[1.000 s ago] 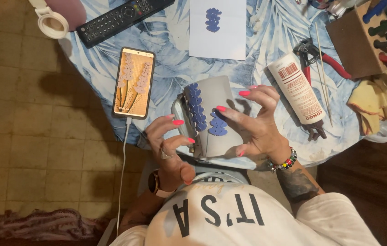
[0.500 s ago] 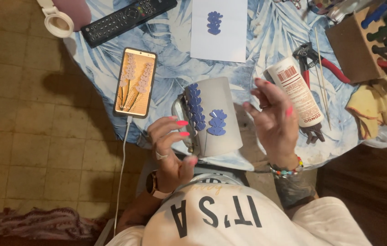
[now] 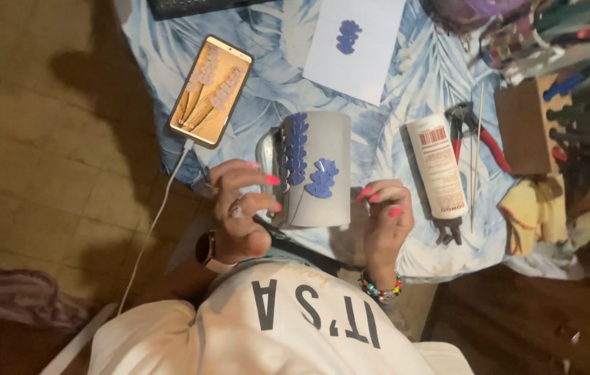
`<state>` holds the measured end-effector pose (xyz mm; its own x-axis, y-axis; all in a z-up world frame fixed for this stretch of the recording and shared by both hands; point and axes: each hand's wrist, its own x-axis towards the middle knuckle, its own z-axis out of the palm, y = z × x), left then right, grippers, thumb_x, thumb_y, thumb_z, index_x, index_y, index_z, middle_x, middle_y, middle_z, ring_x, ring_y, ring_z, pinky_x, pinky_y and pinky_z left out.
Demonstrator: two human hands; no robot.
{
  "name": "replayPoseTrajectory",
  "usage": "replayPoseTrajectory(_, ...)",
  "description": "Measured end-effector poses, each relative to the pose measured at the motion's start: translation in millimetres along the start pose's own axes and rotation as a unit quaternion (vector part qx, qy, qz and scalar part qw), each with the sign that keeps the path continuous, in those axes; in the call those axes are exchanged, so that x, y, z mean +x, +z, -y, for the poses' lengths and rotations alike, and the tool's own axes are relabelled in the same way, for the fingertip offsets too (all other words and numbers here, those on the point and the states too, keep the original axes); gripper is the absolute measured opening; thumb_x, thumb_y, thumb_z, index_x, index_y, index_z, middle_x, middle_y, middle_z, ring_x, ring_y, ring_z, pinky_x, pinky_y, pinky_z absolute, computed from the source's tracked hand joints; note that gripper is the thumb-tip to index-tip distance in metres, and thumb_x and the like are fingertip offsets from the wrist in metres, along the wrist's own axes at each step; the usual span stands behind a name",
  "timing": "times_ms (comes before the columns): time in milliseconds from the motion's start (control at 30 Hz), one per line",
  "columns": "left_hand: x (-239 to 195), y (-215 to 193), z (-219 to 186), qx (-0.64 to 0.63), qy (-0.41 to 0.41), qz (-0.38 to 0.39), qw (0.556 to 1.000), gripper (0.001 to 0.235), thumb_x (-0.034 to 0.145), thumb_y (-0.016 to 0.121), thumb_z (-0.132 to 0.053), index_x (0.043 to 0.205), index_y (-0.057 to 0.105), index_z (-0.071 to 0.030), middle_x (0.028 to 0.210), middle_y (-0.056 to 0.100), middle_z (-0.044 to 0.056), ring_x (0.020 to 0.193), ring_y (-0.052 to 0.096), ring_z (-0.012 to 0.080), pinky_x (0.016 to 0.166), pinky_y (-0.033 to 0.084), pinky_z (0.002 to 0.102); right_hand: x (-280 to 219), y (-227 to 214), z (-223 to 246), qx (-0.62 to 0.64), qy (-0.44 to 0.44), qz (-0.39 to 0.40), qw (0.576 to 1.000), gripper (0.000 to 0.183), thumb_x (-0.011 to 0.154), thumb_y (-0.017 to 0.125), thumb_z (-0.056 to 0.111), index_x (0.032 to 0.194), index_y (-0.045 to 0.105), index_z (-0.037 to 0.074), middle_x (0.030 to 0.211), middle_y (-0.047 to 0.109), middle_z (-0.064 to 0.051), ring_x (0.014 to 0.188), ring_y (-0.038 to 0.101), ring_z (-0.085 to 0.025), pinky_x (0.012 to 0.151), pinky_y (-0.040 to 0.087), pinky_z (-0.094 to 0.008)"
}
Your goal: Decorating a grey cylindrical object by gluing small blue foam shapes onto its surface
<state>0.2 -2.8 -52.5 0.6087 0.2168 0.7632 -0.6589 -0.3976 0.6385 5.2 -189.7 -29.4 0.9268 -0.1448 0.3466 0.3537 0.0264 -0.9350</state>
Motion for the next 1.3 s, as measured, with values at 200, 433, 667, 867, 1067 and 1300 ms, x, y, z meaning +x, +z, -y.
replayPoseTrajectory(200, 10.7, 16.4, 2.2, 0.094, 0.085, 0.007, 0.992, 0.062, 0.079, 0.014, -0.065, 0.086, 0.053, -0.018, 0.098, 0.05, 0.003, 0.099, 0.044, 0.0244, 0.082, 0.036, 0.039, 31.2, 15.4, 18.4, -0.232, -0.174, 0.132, 0.948, 0.058, 0.085, 0.027, 0.053, 0.09, 0.049, -0.001, 0.092, 0.038, -0.016, 0.087, 0.042, -0.027, 0.082, 0.037, -0.033)
replayPoseTrajectory(433, 19.8, 16.0, 2.3, 0.068, 0.088, 0.002, 0.994, 0.062, 0.078, 0.008, -0.066, 0.092, 0.045, -0.017, 0.102, 0.046, 0.003, 0.101, 0.041, 0.0229, 0.093, 0.027, 0.043, 39.2, 18.8, 4.7, -0.236, -0.188, 0.115, 0.946, 0.069, 0.081, 0.014, 0.064, 0.084, 0.051, 0.006, 0.101, 0.033, -0.016, 0.096, 0.036, -0.027, 0.089, 0.03, -0.032)
replayPoseTrajectory(667, 21.3, 14.0, 11.2, 0.002, 0.052, -0.034, 0.998, 0.064, 0.076, 0.006, -0.068, 0.089, 0.043, -0.018, 0.099, 0.043, 0.004, 0.101, 0.039, 0.0242, 0.095, 0.024, 0.042, 44.4, 16.2, -1.7, -0.285, -0.298, 0.126, 0.902, 0.073, 0.076, 0.019, 0.071, 0.086, 0.057, 0.01, 0.103, 0.03, -0.015, 0.099, 0.03, -0.035, 0.095, 0.024, -0.039)
replayPoseTrajectory(867, 21.5, 9.1, 15.0, 0.02, 0.053, -0.026, 0.998, 0.066, 0.075, 0.006, -0.068, 0.085, 0.044, -0.015, 0.098, 0.043, 0.006, 0.099, 0.04, 0.0268, 0.094, 0.026, 0.044, 46.5, 17.7, -1.4, -0.32, -0.323, 0.146, 0.878, 0.074, 0.074, 0.019, 0.074, 0.087, 0.059, 0.013, 0.103, 0.029, -0.014, 0.098, 0.031, -0.036, 0.095, 0.026, -0.041)
replayPoseTrajectory(1067, 21.5, 8.4, 13.8, 0.013, 0.043, -0.031, 0.999, 0.065, 0.076, 0.007, -0.067, 0.085, 0.044, -0.015, 0.098, 0.043, 0.007, 0.1, 0.04, 0.0278, 0.095, 0.025, 0.046, 45.7, 16.6, -1.4, -0.33, -0.306, 0.151, 0.88, 0.073, 0.075, 0.017, 0.073, 0.085, 0.059, 0.013, 0.103, 0.029, -0.013, 0.1, 0.031, -0.035, 0.096, 0.025, -0.041)
replayPoseTrajectory(1300, 19.1, 8.7, 16.6, -0.004, 0.034, -0.04, 0.999, 0.066, 0.076, 0.01, -0.069, 0.082, 0.045, -0.013, 0.097, 0.044, 0.008, 0.1, 0.04, 0.0291, 0.094, 0.025, 0.047, 45.4, 22.3, -1.4, -0.316, -0.296, 0.14, 0.89, 0.075, 0.076, 0.014, 0.071, 0.084, 0.059, 0.011, 0.102, 0.03, -0.012, 0.101, 0.031, -0.034, 0.095, 0.027, -0.042)
